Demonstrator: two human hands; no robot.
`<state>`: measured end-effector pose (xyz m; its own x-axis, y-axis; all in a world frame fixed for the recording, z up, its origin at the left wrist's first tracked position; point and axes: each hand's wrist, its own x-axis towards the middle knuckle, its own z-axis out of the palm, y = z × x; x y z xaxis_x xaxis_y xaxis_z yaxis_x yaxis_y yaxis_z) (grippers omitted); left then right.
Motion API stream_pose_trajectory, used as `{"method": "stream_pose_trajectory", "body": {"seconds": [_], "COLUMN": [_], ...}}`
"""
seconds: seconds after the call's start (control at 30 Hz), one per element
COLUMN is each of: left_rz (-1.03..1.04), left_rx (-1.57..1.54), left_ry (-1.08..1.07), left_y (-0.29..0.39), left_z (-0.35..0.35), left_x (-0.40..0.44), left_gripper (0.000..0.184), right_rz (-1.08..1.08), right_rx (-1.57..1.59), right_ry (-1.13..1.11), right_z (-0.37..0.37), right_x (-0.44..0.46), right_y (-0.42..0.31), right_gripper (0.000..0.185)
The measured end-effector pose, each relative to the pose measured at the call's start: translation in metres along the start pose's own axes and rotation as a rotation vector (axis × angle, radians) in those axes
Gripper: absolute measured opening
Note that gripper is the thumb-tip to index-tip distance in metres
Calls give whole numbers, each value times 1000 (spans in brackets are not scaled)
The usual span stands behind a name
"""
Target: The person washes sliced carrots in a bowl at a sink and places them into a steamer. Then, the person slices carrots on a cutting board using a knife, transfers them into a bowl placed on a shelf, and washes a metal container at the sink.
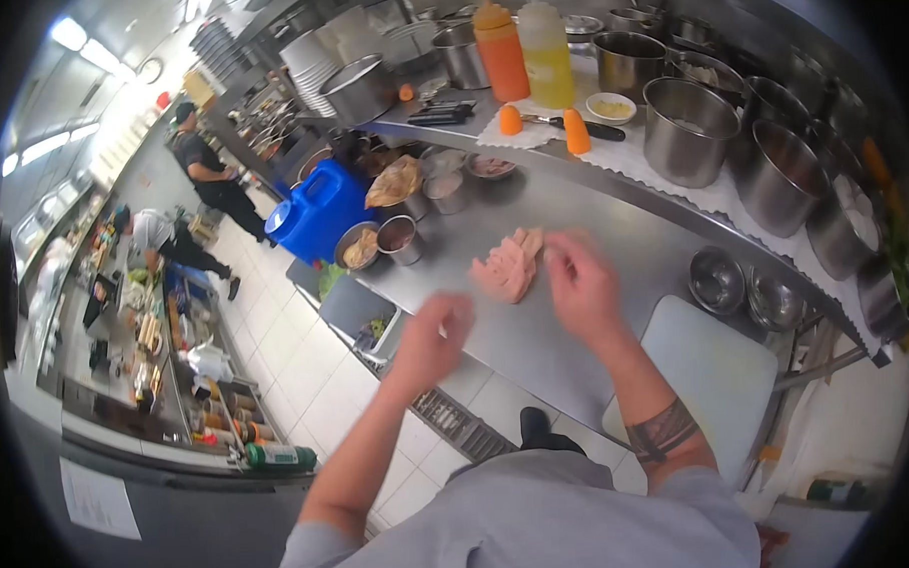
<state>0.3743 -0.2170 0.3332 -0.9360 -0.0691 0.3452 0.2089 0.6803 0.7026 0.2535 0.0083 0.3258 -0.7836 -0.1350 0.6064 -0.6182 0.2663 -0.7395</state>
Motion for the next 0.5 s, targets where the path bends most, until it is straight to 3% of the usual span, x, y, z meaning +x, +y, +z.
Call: {"method": "stream_pose_trajectory", "body": {"seconds": [0.2,0.27,0.33,0.43,0.5], "left_rz": [435,644,636,606,611], "left_rx": [-8,325,265,33,-17], "left_ry": [160,227,-16,6,19], "left_y": [31,27,7,-2,-8], "left_z": [-23,-11,-8,0,0], "left_x": [205,247,278,282,279], "left_gripper": [33,42,45,36,35], "right_rz": [-96,-127,-46,103,-59], "right_rx": [-288,-487,-574,-596,-452], "right_ry": [209,209,120,174,270], "right_z": [1,5,6,1,5], "right_x": [117,131,137,116,88], "right_y": [-45,-35,-26,-33,-54], "right_gripper": [51,57,52,47,39]}}
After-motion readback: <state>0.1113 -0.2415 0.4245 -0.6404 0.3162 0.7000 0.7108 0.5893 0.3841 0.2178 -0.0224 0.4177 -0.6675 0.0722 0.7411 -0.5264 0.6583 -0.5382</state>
